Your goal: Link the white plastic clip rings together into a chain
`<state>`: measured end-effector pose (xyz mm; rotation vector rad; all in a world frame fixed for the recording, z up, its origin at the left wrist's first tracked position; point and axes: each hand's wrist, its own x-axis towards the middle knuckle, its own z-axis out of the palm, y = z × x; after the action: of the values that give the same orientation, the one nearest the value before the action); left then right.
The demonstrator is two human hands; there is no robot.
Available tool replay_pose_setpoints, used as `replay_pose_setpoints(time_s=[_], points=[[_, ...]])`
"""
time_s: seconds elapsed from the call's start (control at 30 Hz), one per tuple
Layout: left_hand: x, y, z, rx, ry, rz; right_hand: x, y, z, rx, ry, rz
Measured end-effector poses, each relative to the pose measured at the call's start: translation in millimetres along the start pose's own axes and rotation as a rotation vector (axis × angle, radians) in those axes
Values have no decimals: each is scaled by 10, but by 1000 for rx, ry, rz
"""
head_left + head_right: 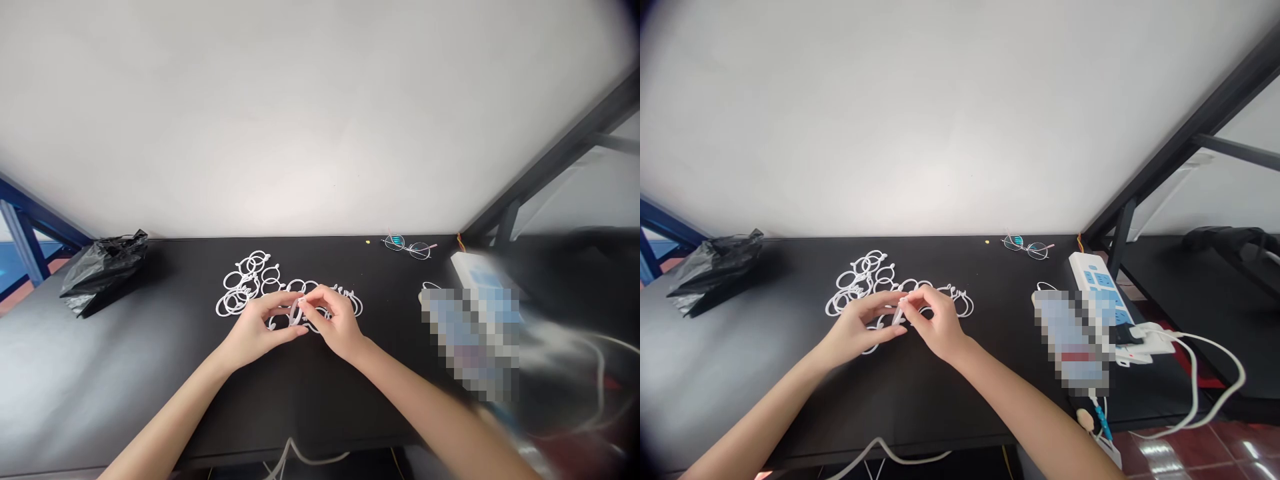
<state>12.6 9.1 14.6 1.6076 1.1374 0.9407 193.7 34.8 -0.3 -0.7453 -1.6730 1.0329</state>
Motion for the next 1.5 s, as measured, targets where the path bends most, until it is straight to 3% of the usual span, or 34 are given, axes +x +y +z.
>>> replay_pose_setpoints(time_s=[0.13,0.37,1.07,1.17,1.27,1.3,1.37,1.5], points=[[2,-88,21,-44,-8,-58,4,16,-7,-63,46,-75],[20,-90,-1,-243,-87,-59,30,-25,-33,-32,35,-86],[13,-78,24,-140,-74,19,22,-20,-25,-93,36,-112],[36,-98,-107,79,76,109,23,22,-38,-14,38,-46],[71,-165,-308,325,457,142,25,54,-57,131,43,67],[84,-195,-359,370,516,107,27,59,-63,158,53,84],[109,-259,-408,473,531,66,30,62,-69,157,79,83],[153,-369,-335,694,414,108,33,45,-60,84,98,69]])
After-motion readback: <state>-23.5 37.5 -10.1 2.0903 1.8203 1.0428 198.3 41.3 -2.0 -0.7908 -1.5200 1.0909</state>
